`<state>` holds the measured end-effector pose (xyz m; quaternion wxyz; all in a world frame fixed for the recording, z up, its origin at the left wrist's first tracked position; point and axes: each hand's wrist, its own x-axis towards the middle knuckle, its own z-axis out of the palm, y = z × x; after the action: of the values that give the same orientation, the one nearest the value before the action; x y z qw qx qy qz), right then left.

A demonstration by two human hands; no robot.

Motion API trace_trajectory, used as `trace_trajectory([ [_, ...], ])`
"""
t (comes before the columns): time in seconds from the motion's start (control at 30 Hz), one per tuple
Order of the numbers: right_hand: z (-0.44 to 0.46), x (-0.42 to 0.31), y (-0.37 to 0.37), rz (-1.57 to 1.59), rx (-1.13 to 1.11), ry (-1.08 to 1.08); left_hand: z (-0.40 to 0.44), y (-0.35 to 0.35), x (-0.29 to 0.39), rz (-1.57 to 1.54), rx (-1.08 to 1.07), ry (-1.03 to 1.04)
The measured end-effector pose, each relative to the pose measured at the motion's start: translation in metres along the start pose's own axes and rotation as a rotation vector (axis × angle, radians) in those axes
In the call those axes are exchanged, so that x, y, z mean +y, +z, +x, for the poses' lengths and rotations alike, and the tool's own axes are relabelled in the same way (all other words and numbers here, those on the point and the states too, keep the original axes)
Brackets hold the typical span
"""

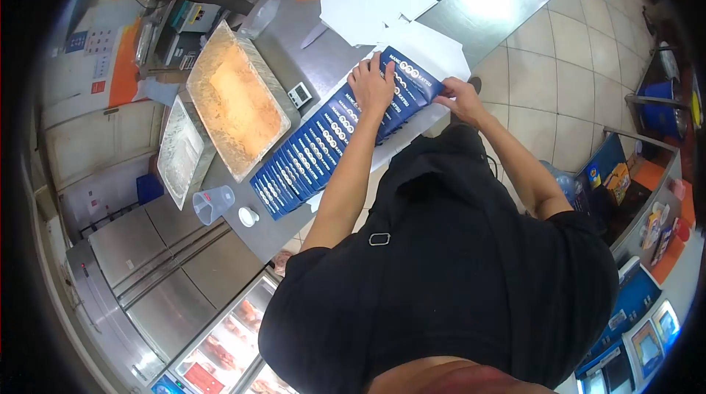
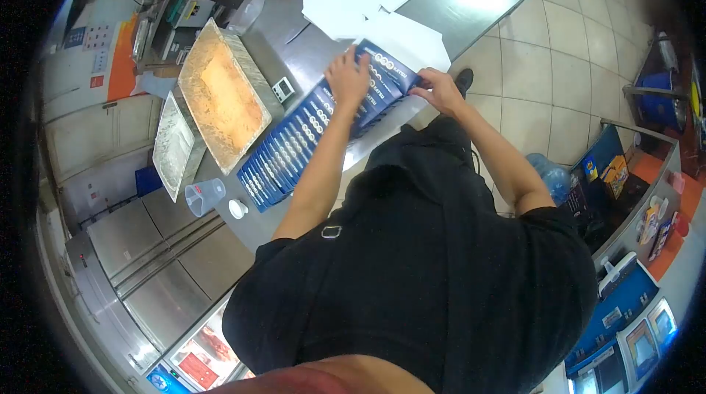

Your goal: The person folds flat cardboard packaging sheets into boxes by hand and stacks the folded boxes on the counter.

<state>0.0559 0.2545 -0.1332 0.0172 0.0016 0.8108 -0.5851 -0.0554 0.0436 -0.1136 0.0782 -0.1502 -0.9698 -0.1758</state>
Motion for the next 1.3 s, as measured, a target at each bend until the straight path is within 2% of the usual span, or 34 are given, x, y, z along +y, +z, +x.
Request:
trace_trajectory([
  [0.17,0.003,0.018,0.021,0.055,0.072,-0.001,0.000,-0.001,0.003,0.027,-0.024,0.005],
  [0.27,0.004,0.006,0.013,-0.014,0.026,0.081,0.002,-0.003,0.002,0.032,-0.020,-0.008],
  [0.37,0.005,0.005,0.005,-0.060,-0.059,0.202,0.003,-0.006,0.004,-0.030,-0.125,-0.061],
  [0.43,0.011,0.017,0.004,0.209,-0.098,0.095,0.003,-0.005,0.004,-0.014,-0.114,-0.055],
  [0.47,0.011,0.023,0.003,0.210,-0.104,0.092,0.003,-0.004,0.004,-0.011,-0.112,-0.061],
  [0.53,0.013,0.011,-0.004,-0.153,-0.111,0.014,0.002,-0.003,0.006,0.054,-0.039,-0.018],
  [0.67,0.017,0.030,0.010,-0.156,-0.093,-0.050,0.004,-0.008,0.008,-0.008,-0.109,-0.061],
  [0.73,0.024,0.042,0.006,-0.398,-0.133,-0.149,0.004,-0.009,0.009,-0.012,-0.106,-0.061],
  [0.87,0.036,0.056,0.002,-0.361,-0.162,-0.222,0.005,-0.007,0.010,0.015,-0.103,-0.051],
  [0.93,0.038,0.042,0.009,-0.330,-0.162,-0.058,0.004,-0.004,0.008,0.054,-0.036,-0.046],
  [1.0,0.033,0.030,0.013,-0.315,-0.130,-0.080,0.004,-0.002,0.009,0.046,-0.016,-0.046],
  [1.07,0.032,0.027,0.015,-0.187,-0.199,0.200,0.005,-0.002,0.008,0.047,-0.014,-0.049],
  [1.1,0.032,0.030,0.019,-0.126,-0.188,0.250,0.006,-0.003,0.008,0.046,-0.010,-0.052],
  [1.23,0.037,0.036,0.015,-0.059,-0.272,0.270,0.007,-0.004,0.012,0.040,-0.043,-0.081],
  [1.3,0.042,0.028,0.009,-0.205,-0.397,0.202,0.007,-0.005,0.012,0.074,-0.018,-0.071],
])
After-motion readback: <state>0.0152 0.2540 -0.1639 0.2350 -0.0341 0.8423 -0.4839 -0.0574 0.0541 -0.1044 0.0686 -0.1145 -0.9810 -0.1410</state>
